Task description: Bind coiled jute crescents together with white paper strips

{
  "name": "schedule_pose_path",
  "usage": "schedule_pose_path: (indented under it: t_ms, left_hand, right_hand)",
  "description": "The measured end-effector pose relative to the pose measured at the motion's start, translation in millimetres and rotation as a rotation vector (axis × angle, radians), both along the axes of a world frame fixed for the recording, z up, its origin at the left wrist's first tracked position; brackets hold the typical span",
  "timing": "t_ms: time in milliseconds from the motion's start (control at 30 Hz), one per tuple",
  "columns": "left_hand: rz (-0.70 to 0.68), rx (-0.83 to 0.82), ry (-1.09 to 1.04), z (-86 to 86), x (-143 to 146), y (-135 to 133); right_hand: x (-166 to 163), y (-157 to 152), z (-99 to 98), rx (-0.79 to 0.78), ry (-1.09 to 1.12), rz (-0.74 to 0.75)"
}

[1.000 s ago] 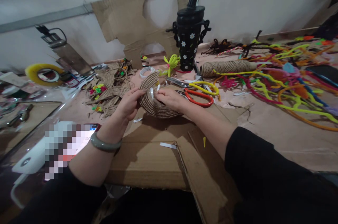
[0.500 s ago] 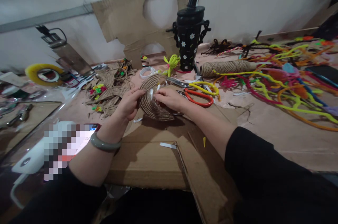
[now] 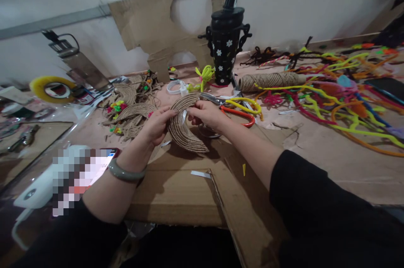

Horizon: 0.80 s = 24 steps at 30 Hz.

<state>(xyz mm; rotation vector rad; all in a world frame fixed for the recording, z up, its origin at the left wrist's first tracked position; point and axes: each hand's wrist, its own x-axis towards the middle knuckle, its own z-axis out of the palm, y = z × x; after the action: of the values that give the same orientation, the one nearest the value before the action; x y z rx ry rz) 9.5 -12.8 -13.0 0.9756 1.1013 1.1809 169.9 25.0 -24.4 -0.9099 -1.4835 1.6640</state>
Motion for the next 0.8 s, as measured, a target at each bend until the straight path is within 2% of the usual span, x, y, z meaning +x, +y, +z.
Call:
schedule_pose_path:
  t_ms: [133, 367, 533, 800]
  left_hand:
    - [-0.016, 0.007, 0.008, -3.2, -1, 1]
    - [0.016, 0.084, 0.170, -2.7, 4, -2]
    - [-0.014, 0.062, 0.200, -1.5, 4, -2]
    - [-0.088, 0.062, 0.164, 1.1, 2, -3]
  right_hand:
    - [-1, 0, -0.1, 0.026, -0.034, 0.002]
    - [-4, -2, 1.6, 0.053, -0.070, -0.061]
    - [-5, -3, 1.6, 0.096, -0.104, -0.028]
    - [-2, -9, 10.4, 0.030, -0.018, 0.047]
